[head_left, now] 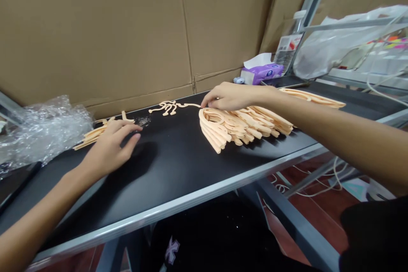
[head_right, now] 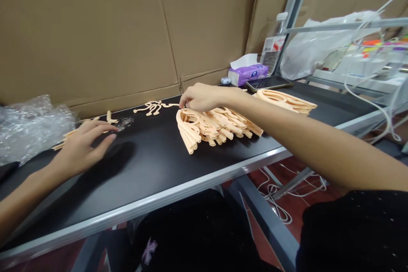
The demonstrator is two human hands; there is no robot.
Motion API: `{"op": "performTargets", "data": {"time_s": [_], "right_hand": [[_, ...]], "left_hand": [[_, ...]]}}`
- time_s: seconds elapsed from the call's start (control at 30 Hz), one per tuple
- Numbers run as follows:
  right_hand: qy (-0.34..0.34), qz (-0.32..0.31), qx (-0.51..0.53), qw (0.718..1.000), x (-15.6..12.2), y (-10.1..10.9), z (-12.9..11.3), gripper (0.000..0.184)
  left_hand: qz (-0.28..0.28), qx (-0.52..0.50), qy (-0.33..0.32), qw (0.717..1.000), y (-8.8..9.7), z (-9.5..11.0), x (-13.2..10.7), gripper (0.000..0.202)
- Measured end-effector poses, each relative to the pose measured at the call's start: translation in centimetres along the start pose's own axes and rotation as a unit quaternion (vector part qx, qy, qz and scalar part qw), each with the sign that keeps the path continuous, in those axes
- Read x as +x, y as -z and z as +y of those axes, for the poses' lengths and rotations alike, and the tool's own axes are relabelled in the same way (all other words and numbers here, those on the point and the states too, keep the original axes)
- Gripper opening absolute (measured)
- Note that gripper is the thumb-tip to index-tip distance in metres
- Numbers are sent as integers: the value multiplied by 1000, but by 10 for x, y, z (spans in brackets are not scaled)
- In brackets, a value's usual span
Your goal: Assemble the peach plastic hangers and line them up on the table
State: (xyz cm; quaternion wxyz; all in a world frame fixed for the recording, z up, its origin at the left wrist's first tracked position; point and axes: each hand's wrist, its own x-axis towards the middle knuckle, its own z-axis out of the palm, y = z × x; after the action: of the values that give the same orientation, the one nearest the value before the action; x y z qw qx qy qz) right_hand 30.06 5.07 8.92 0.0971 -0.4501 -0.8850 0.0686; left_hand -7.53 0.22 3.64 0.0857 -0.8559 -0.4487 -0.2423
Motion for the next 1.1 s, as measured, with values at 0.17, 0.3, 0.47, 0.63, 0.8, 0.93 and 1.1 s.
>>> {"op": "performTargets", "data": {"time_s": [0.17, 0.3, 0.47, 0.63, 0.8, 0.93, 1.1], "right_hand": [[-16, 22, -35, 999, -1, -3, 4, 41], [-28, 69, -54, 996, -1, 1, -3, 39], [70, 189, -49, 978, -17, -13, -56, 35], [320, 171, -125, 924, -44, -58, -117, 28], [445, 226, -123, 858, -51, -96, -138, 27], [448, 219, -124, 858, -49, -107, -134, 19], [451, 263, -83, 849, -47, -114, -129, 19]], "left_hand": [[61, 77, 80, 992, 27, -38, -12, 17], [49, 84, 139, 985, 37, -58, -17, 16], [4, 74, 163, 984, 29, -70, -21, 18], [-24, 73, 121, 990, 17, -74, -23, 20], [-97, 161, 113, 976, 17, -82, -24, 36], [-160, 196, 148, 956, 12, -95, -21, 54], [-166, 206, 151, 952, 10, -95, -18, 62]]}}
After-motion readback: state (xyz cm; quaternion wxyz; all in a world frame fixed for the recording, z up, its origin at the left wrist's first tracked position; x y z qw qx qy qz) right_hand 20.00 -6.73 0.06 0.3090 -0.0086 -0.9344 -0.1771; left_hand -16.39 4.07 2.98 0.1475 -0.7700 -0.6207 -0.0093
